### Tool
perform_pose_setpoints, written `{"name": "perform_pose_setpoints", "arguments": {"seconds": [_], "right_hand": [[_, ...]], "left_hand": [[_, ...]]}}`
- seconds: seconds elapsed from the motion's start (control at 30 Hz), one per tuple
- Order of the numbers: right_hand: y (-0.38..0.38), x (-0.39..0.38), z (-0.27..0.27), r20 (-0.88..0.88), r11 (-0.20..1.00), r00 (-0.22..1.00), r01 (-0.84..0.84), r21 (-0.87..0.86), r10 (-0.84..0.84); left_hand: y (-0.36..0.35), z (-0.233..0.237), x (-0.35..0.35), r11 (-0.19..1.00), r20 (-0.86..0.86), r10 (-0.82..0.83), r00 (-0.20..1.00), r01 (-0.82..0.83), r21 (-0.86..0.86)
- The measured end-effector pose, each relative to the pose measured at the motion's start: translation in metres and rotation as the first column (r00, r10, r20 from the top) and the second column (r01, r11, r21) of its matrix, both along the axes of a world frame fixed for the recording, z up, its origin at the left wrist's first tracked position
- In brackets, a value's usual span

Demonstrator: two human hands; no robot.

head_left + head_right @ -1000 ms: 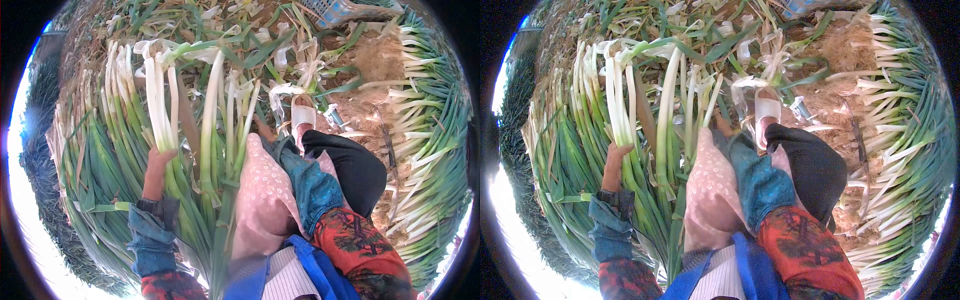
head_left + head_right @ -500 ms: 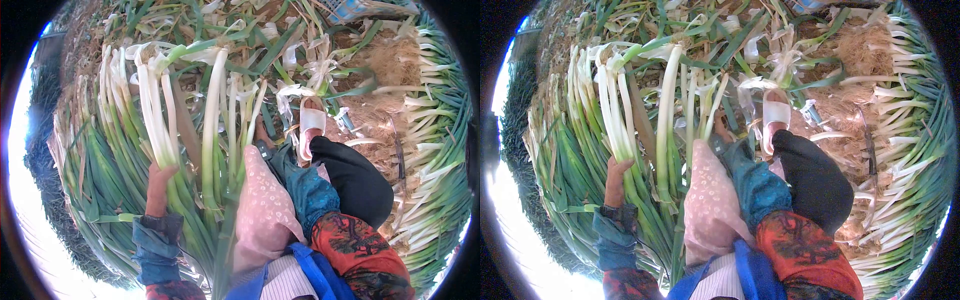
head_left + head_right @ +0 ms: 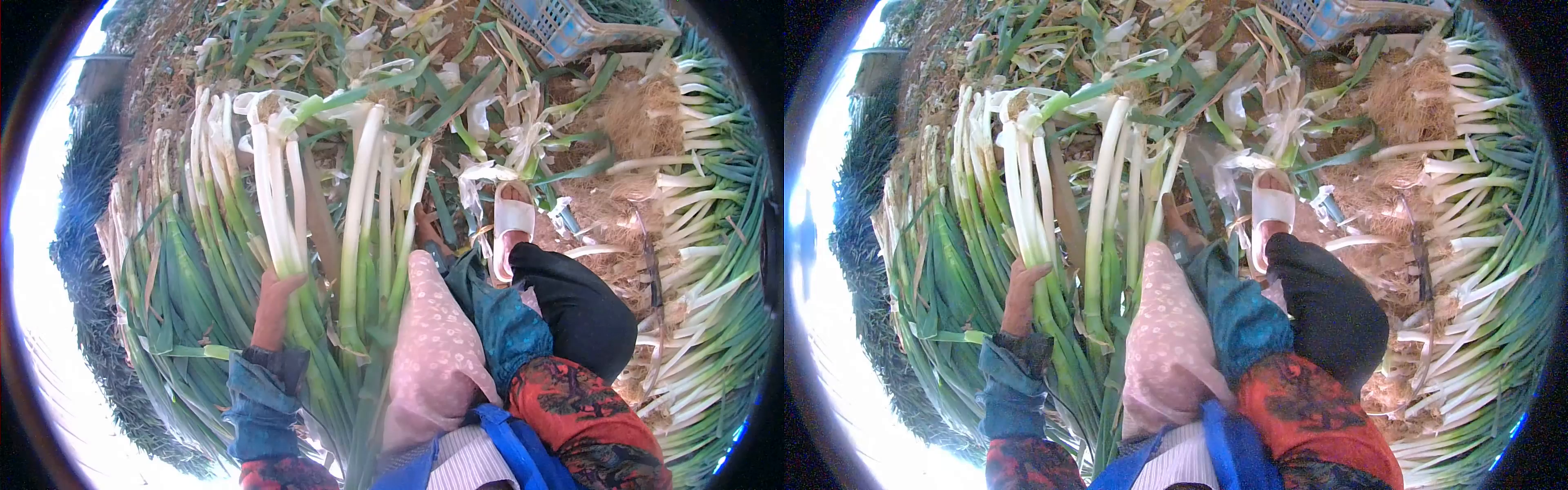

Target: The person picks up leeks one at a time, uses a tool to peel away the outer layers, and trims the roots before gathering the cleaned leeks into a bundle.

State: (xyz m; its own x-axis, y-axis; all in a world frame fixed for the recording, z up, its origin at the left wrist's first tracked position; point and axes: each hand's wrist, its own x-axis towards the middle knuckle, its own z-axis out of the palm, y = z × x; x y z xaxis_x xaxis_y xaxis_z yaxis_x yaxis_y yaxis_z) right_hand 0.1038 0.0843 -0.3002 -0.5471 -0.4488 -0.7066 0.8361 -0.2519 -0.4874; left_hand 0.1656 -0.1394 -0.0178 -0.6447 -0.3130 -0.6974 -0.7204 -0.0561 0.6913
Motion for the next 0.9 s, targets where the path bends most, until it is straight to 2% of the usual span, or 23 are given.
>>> {"name": "perform_pose_setpoints", "arguments": {"seconds": [0.13,0.23,0.27,0.3,0.37,0.4,0.5,0.53,0.57,0.6,0.63,0.67,0.7,0.73,0.8,0.83,0.87,0.9], "right_hand": [[-0.005,-0.009,0.023,-0.027,0.999,1.0,-0.004,-0.054,0.002],[-0.008,-0.018,0.054,-0.062,0.993,0.998,-0.027,-0.114,0.02],[-0.008,-0.02,0.065,-0.08,0.989,0.996,-0.04,-0.139,0.029],[-0.007,-0.02,0.077,-0.096,0.986,0.995,-0.052,-0.159,0.037],[-0.009,-0.026,0.109,-0.138,0.972,0.988,-0.104,-0.211,0.076],[-0.009,-0.027,0.126,-0.164,0.963,0.982,-0.133,-0.236,0.095],[-0.017,-0.043,0.192,-0.244,0.878,0.94,-0.315,-0.36,0.237],[-0.019,-0.048,0.22,-0.27,0.824,0.913,-0.395,-0.406,0.305],[-0.022,-0.052,0.246,-0.273,0.759,0.886,-0.462,-0.458,0.375],[-0.031,-0.057,0.247,-0.389,0.733,0.837,-0.534,-0.421,0.385],[-0.044,-0.057,0.248,-0.482,0.746,0.815,-0.531,-0.401,0.321],[-0.059,-0.051,0.243,-0.575,0.764,0.78,-0.523,-0.379,0.248],[-0.062,-0.046,0.269,-0.835,0.83,0.545,-0.499,-0.248,0.078],[-0.065,-0.042,0.296,-0.969,0.928,0.241,-0.344,-0.142,-0.06],[-0.086,-0.026,0.345,-0.992,0.916,0.042,-0.381,-0.125,-0.118],[-0.102,-0.027,0.361,-0.955,0.812,0.288,-0.541,-0.219,-0.066],[-0.118,-0.027,0.376,-0.852,0.708,0.522,-0.616,-0.345,0.038],[-0.121,-0.014,0.414,-0.791,0.684,0.609,-0.602,-0.412,0.059]], "left_hand": [[-0.002,0.0,0.001,0.998,-0.013,-0.046,0.999,0.045,-0.043],[0.005,0.01,0.004,0.995,-0.071,-0.027,0.997,0.019,-0.101],[-0.002,0.009,0.003,0.993,-0.085,-0.115,0.99,0.112,-0.041],[-0.003,0.007,0.006,0.992,-0.106,-0.121,0.987,0.117,-0.04],[0.001,0.013,0.006,0.991,-0.159,-0.136,0.978,0.13,-0.044],[-0.003,0.007,0.008,0.976,-0.181,-0.207,0.962,0.191,-0.101],[0.01,0.026,0.011,0.976,-0.362,-0.206,0.909,0.165,-0.14],[0.015,0.05,0.01,0.968,-0.296,-0.233,0.926,0.192,-0.162],[0.018,0.069,0.015,0.985,-0.359,-0.165,0.919,0.136,-0.104],[0.019,0.085,0.023,0.995,-0.421,-0.096,0.902,0.086,-0.044],[0.022,0.102,0.029,0.999,-0.485,-0.031,0.874,0.046,0.019],[0.02,0.12,0.036,0.999,-0.499,-0.046,0.866,0.042,-0.021],[0.014,0.138,0.042,0.997,-0.517,-0.069,0.854,0.045,-0.058],[0.013,0.159,0.044,0.994,-0.539,-0.097,0.837,0.052,-0.097],[0.024,0.212,0.058,0.998,-0.586,0.036,0.81,-0.064,-0.026],[0.023,0.232,0.063,0.994,-0.614,0.002,0.79,-0.07,-0.088],[0.019,0.249,0.072,0.985,-0.631,-0.024,0.776,-0.089,-0.146],[0.014,0.265,0.083,0.973,-0.637,-0.043,0.77,-0.113,-0.203]]}}
